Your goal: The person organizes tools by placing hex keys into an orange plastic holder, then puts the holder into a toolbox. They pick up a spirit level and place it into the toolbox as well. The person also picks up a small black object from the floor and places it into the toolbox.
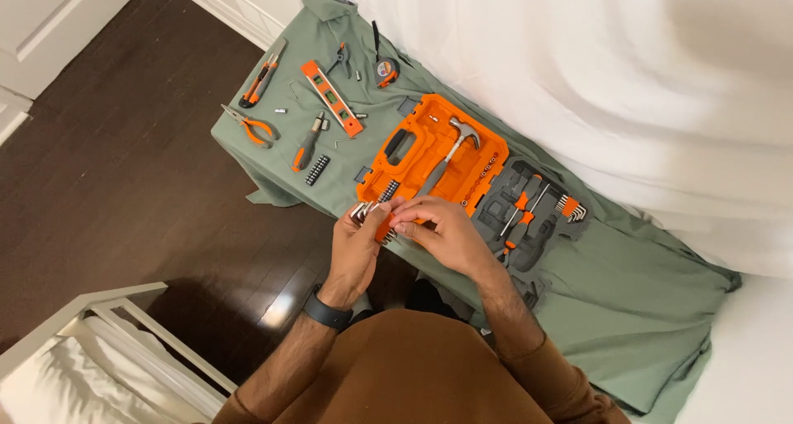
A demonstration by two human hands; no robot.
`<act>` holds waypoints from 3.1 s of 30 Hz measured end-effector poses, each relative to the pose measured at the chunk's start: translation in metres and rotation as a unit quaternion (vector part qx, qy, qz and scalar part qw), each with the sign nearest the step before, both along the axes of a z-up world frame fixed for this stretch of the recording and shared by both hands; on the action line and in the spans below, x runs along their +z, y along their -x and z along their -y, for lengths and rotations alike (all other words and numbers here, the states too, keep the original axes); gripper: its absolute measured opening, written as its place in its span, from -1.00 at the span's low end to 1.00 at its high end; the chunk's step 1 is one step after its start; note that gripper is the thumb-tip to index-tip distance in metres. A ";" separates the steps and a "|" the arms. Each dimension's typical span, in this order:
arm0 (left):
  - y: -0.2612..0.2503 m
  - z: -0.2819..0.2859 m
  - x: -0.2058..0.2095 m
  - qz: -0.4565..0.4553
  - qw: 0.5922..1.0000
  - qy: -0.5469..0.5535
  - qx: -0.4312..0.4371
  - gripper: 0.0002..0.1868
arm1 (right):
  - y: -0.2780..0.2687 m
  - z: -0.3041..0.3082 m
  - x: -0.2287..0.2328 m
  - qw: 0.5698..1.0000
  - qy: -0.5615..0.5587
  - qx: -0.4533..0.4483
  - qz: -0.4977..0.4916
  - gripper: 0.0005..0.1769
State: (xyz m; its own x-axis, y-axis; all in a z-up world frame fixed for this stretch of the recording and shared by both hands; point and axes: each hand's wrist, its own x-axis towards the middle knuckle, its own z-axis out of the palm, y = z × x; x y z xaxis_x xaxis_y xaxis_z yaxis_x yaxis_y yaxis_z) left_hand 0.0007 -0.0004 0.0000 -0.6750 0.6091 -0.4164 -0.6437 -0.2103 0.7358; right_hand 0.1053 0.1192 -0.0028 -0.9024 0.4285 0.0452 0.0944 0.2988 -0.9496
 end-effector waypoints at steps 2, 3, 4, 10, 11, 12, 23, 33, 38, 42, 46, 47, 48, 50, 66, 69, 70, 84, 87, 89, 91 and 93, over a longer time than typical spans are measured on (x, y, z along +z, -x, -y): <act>-0.002 -0.002 0.006 -0.004 1.000 0.013 0.004 -0.93 | -0.001 0.001 -0.005 1.000 -0.001 0.002 0.001 -0.86; -0.003 -0.004 0.009 -0.007 1.000 0.025 0.008 -0.94 | -0.002 0.001 -0.007 1.000 -0.003 0.004 0.003 -0.86; -0.003 -0.003 0.007 -0.007 1.000 0.025 0.007 -0.94 | -0.002 0.003 -0.006 1.000 -0.003 0.003 0.003 -0.86; -0.008 -0.004 -0.003 -0.001 0.998 0.055 0.030 -0.90 | -0.006 0.012 -0.003 0.999 -0.041 0.014 -0.005 -0.91; -0.009 -0.004 0.002 -0.002 0.998 0.059 0.026 -0.88 | -0.007 0.012 -0.003 0.999 -0.038 0.015 -0.007 -0.91; -0.009 -0.004 0.007 -0.002 0.998 0.063 0.022 -0.87 | -0.008 0.012 -0.004 0.999 -0.035 0.015 -0.010 -0.91; -0.007 0.004 -0.031 0.066 0.993 -0.044 -0.088 -0.84 | -0.028 -0.002 0.013 0.995 0.043 -0.079 -0.037 -0.84; -0.019 0.001 -0.022 -0.013 0.992 -0.037 -0.120 -0.74 | -0.038 -0.001 0.010 0.974 0.059 -0.182 -0.119 -0.79; -0.018 0.006 -0.019 -0.155 0.977 0.007 -0.146 -0.78 | -0.039 0.000 0.009 0.971 0.040 -0.183 -0.150 -0.85; -0.013 0.008 -0.008 -0.275 0.948 0.022 -0.160 -0.81 | -0.037 0.004 0.018 0.969 0.011 -0.177 -0.172 -0.88; -0.009 0.010 -0.009 -0.309 0.936 0.020 -0.165 -0.81 | -0.033 0.007 0.022 0.966 -0.038 -0.177 -0.187 -0.88; -0.008 0.010 -0.004 -0.315 0.934 0.022 -0.169 -0.82 | -0.032 0.009 0.024 0.965 -0.039 -0.176 -0.189 -0.89; -0.008 0.010 0.000 -0.320 0.931 0.023 -0.173 -0.84 | -0.031 0.011 0.025 0.965 -0.041 -0.175 -0.190 -0.89; -0.007 0.011 -0.001 -0.321 0.930 0.017 -0.176 -0.83 | -0.030 0.012 0.023 0.965 -0.051 -0.170 -0.192 -0.90; 0.009 0.029 -0.010 -0.323 0.931 0.013 -0.168 -0.77 | -0.014 0.023 0.028 0.969 -0.113 -0.122 -0.183 -0.88; 0.011 0.031 -0.017 -0.323 0.932 0.015 -0.164 -0.76 | -0.012 0.023 0.025 0.969 -0.121 -0.118 -0.182 -0.89; 0.012 0.031 -0.016 -0.323 0.932 0.015 -0.163 -0.76 | -0.012 0.023 0.025 0.969 -0.121 -0.118 -0.183 -0.89; 0.005 0.030 -0.005 -0.307 0.937 0.031 -0.165 -0.75 | -0.020 0.026 0.023 0.966 -0.202 -0.078 -0.141 -0.84; 0.005 0.025 -0.012 -0.304 0.937 0.028 -0.168 -0.76 | -0.023 0.031 0.029 0.967 -0.199 -0.091 -0.129 -0.84; 0.005 0.025 -0.006 -0.302 0.938 0.027 -0.169 -0.76 | -0.023 0.032 0.026 0.967 -0.197 -0.094 -0.134 -0.83; 0.003 0.024 -0.001 -0.299 0.938 0.022 -0.172 -0.76 | -0.025 0.033 0.025 0.965 -0.199 -0.100 -0.137 -0.82; 0.004 0.023 0.003 -0.300 0.937 0.028 -0.176 -0.79 | -0.025 0.036 0.025 0.964 -0.199 -0.114 -0.135 -0.82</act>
